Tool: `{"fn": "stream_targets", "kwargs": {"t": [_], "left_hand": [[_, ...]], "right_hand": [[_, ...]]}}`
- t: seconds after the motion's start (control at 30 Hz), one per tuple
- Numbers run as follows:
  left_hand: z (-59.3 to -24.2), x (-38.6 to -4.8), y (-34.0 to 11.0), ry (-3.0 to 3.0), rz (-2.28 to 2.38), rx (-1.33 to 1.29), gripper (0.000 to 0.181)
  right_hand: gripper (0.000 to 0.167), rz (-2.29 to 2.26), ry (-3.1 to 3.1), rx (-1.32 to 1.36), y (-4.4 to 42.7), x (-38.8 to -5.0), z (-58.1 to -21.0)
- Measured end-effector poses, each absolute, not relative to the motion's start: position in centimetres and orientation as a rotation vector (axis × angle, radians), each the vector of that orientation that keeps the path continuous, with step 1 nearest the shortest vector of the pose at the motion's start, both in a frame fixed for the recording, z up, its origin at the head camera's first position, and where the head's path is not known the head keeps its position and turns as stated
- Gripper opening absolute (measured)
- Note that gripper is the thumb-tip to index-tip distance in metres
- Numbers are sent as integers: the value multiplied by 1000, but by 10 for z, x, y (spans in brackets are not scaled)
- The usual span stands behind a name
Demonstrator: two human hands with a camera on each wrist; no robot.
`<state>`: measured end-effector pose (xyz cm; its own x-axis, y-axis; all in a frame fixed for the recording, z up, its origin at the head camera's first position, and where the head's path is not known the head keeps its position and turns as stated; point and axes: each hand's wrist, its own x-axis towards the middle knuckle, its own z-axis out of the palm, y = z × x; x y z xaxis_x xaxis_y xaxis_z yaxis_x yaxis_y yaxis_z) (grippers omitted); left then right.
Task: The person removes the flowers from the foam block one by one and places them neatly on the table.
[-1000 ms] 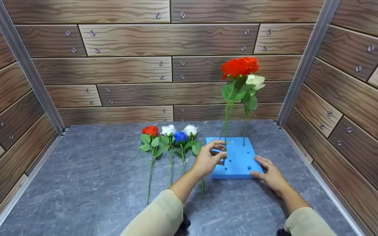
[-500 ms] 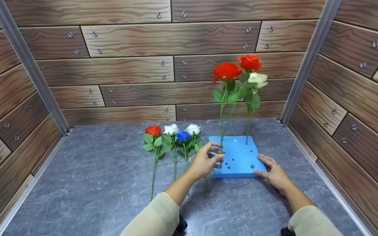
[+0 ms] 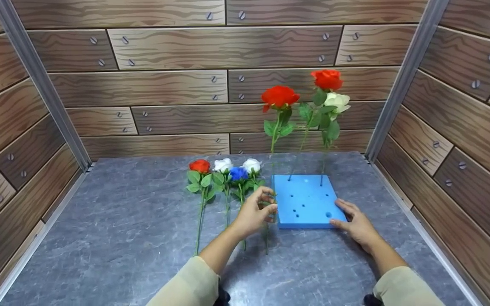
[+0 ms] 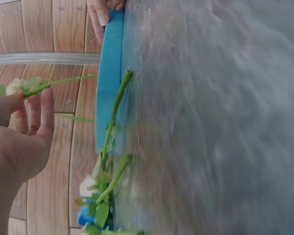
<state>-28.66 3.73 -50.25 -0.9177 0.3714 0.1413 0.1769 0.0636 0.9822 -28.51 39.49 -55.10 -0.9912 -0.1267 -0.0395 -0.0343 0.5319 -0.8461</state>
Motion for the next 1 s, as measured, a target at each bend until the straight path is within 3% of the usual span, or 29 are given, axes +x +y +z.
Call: {"fn": "stream_targets", "kwargs": {"t": [1.0], "left_hand": [[-501,-269,-26,2302,1936,421,25]], "right_hand": [[86,-1481,2665,-131,397,-287,-554]]}}
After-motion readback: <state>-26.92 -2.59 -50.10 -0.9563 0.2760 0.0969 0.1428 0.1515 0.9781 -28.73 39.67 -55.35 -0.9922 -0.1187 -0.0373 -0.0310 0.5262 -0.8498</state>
